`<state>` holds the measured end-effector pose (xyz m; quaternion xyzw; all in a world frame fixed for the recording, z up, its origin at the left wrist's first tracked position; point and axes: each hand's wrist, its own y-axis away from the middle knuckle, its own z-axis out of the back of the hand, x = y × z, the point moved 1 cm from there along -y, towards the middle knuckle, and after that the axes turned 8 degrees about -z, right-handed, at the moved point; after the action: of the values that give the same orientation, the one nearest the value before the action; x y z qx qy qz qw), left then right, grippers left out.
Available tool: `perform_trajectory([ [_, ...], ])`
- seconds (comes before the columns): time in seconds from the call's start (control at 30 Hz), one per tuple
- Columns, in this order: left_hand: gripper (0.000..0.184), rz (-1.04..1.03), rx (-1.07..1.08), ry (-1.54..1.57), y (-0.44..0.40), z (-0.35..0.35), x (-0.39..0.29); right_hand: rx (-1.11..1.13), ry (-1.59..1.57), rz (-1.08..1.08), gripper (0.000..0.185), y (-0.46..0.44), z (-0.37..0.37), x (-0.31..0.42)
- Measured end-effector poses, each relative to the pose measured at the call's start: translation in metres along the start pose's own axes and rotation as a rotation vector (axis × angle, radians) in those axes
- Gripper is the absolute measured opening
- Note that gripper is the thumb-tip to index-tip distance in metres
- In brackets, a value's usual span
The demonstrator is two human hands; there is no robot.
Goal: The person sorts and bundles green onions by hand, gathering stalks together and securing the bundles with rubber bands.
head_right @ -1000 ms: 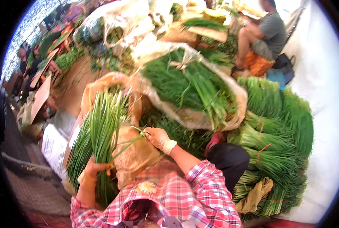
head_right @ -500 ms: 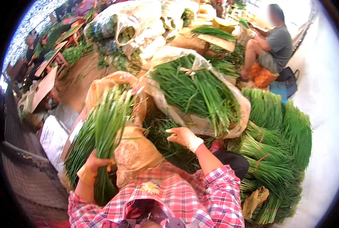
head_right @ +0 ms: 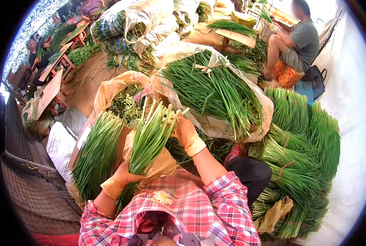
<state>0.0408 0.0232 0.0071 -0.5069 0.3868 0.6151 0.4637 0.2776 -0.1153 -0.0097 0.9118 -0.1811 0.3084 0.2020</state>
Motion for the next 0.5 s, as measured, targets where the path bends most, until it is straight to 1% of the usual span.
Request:
perform_trajectory([
  [0.03,0.074,0.184,0.053,0.190,0.000,-0.004,-0.005,-0.002,-0.001,-0.001,0.055,0.000,0.001,-0.004],
  [0.1,0.070,0.284,0.152,0.321,0.000,-0.007,0.004,-0.016,0.054,-0.077,0.047,0.002,-0.002,-0.017],
  [0.13,0.070,0.288,0.152,0.323,0.001,-0.009,0.005,-0.019,0.053,-0.080,0.047,0.001,0.002,-0.022],
  [0.2,0.068,0.264,0.165,0.432,0.004,-0.014,0.007,-0.001,0.085,-0.023,0.047,-0.001,0.002,-0.026],
  [0.23,0.068,0.186,0.163,0.332,0.004,-0.014,0.013,-0.122,0.128,-0.046,0.044,0.003,0.006,-0.024],
  [0.27,0.068,0.191,0.163,0.333,0.006,-0.014,0.013,-0.100,0.072,-0.020,0.044,0.007,0.004,-0.019],
  [0.33,0.067,0.325,0.182,0.500,0.004,-0.016,0.012,-0.130,0.030,-0.038,0.047,0.007,0.009,-0.014],
  [0.37,0.064,0.380,0.143,0.566,0.004,-0.016,0.001,-0.099,0.009,-0.049,0.051,0.004,0.012,-0.015],
  [0.5,0.060,0.420,0.123,0.680,0.004,-0.012,-0.002,-0.104,-0.050,-0.064,0.052,0.007,0.015,-0.017],
])
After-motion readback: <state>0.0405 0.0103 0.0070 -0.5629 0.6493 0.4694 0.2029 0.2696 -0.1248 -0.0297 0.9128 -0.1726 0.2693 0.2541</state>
